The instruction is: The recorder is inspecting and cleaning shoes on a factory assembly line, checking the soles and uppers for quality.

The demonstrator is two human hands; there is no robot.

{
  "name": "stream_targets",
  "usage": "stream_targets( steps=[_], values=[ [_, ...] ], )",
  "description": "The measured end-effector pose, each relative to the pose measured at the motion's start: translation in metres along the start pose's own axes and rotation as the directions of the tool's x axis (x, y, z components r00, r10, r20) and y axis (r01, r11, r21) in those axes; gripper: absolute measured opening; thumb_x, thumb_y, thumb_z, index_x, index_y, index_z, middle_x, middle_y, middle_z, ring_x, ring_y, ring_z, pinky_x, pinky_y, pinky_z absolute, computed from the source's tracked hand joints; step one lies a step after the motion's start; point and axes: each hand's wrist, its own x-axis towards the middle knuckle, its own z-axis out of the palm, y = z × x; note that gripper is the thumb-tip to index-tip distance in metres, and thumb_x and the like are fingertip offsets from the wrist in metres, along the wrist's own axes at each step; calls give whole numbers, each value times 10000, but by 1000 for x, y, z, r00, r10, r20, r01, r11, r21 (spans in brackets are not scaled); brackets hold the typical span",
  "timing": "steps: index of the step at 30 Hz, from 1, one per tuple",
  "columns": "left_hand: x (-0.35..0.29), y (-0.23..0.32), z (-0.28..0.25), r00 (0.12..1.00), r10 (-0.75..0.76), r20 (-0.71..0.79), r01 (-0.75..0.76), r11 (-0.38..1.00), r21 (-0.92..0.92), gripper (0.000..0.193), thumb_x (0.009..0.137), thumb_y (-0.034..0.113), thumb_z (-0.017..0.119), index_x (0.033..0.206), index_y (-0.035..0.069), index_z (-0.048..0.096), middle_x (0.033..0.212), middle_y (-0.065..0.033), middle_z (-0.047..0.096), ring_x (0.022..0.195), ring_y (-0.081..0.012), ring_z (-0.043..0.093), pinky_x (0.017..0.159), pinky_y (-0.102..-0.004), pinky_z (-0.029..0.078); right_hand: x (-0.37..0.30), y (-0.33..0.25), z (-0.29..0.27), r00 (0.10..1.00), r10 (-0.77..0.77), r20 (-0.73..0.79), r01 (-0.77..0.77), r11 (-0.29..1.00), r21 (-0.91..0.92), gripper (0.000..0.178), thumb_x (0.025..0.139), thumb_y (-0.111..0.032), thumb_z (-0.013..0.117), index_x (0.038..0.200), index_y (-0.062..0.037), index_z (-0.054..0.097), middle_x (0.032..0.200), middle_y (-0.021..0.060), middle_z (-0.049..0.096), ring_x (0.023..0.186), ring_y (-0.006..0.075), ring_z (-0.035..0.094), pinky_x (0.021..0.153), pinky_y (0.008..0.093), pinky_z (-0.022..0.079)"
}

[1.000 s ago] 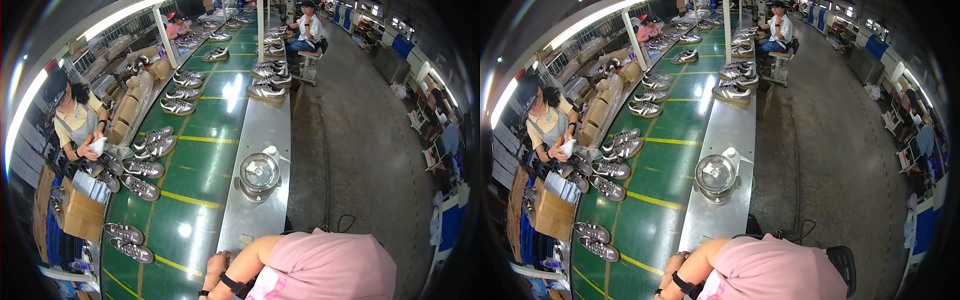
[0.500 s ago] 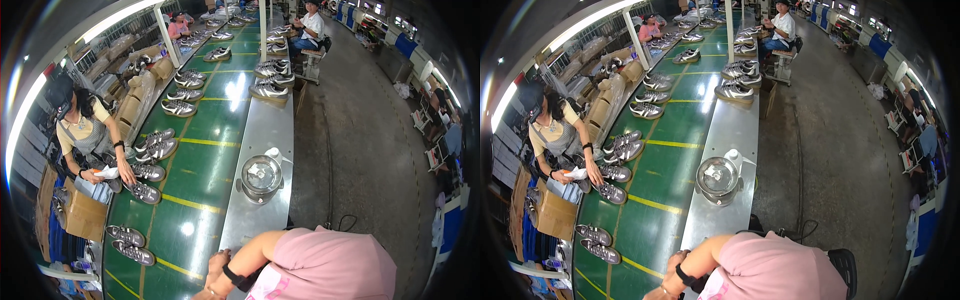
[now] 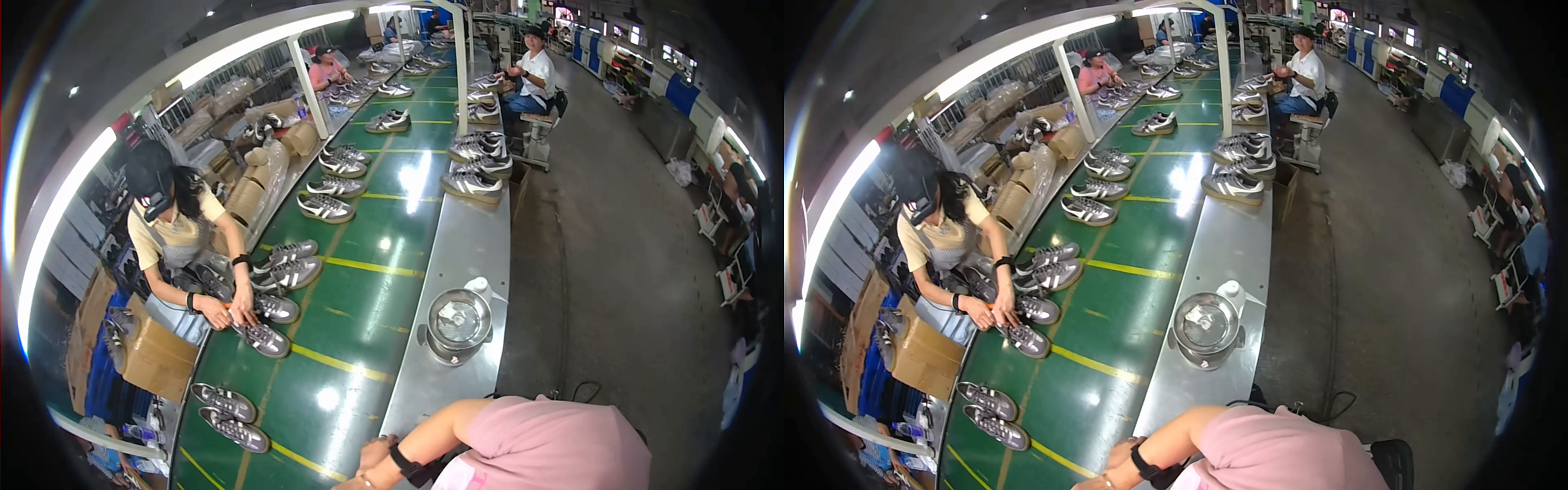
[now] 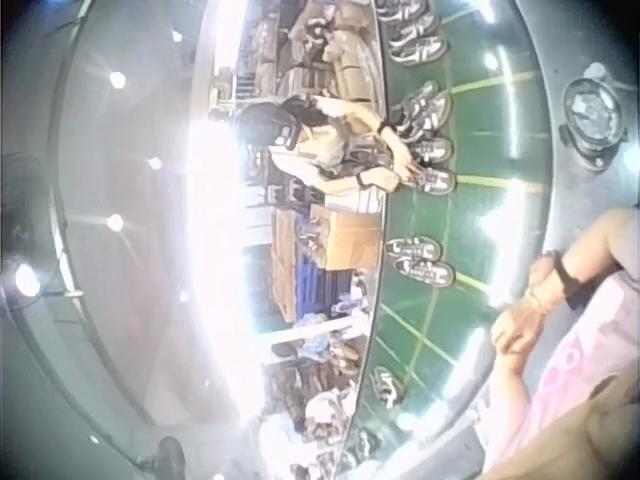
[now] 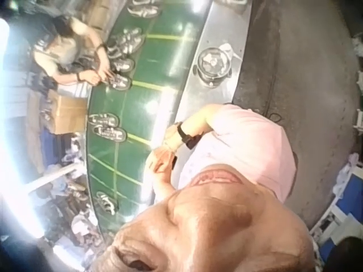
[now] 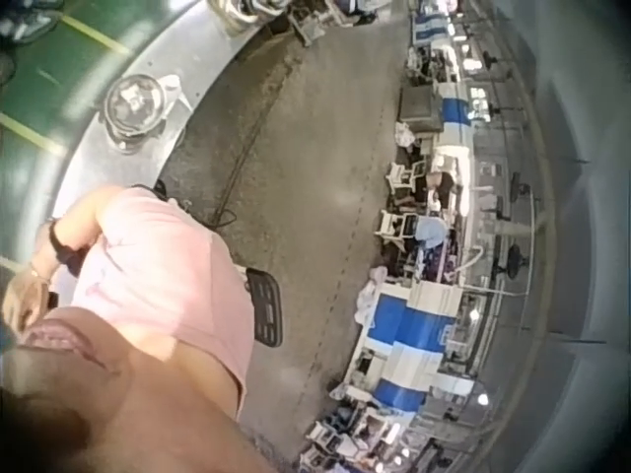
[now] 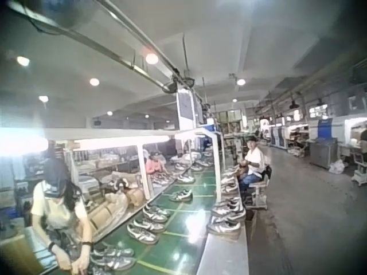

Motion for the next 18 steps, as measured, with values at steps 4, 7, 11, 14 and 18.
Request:
stream_targets(
  steps=[4, 7, 11, 14, 18],
  values=[
    [9, 15, 1, 905, -135, 404, 220, 961, -170, 257, 915, 247, 555, 1142, 167, 643, 984, -108, 696, 923, -301, 676, 814, -444, 511, 3, -6, -8, 999, 50, 12, -48, 991, -124, 214, 918, -257, 585, 799, -80, 609, 843, 141, 599, 837, 356, 599, 700, 458, 495],
    [126, 49, -143, 716, -219, 663, 436, 882, -180, 261, 905, 244, 578, 1147, 170, 641, 1001, -99, 698, 941, -297, 676, 829, -445, 508, 22, -26, -12, 992, -127, -21, 127, 992, -26, 208, 924, -256, 584, 819, -78, 606, 866, 140, 602, 837, 361, 599, 708, 458, 496],
    [111, 47, -165, 752, -277, 598, 455, 875, -167, 256, 908, 222, 578, 1148, 151, 634, 1010, -100, 703, 967, -301, 678, 847, -443, 509, 5, -2, -13, 994, -110, -31, 110, 994, 7, 212, 936, -244, 573, 810, -74, 591, 866, 141, 595, 828, 357, 600, 702, 460, 490],
    [100, 51, -157, 691, -326, 645, 586, 775, -237, 249, 907, 218, 574, 1135, 141, 635, 1001, -110, 705, 971, -305, 678, 844, -449, 509, -23, 17, -13, 998, 16, 60, -10, 995, -95, 228, 935, -237, 565, 782, -68, 562, 819, 141, 565, 804, 348, 592, 671, 449, 474],
    [96, 51, -150, 655, -240, 717, 499, 850, -171, 207, 909, 204, 552, 1068, 108, 642, 954, -138, 707, 969, -319, 678, 821, -472, 515, 22, -11, 11, 999, 0, 50, -8, 989, 146, 253, 922, -350, 621, 922, -97, 611, 924, 146, 613, 873, 317, 623, 752, 460, 490]
  ],
)
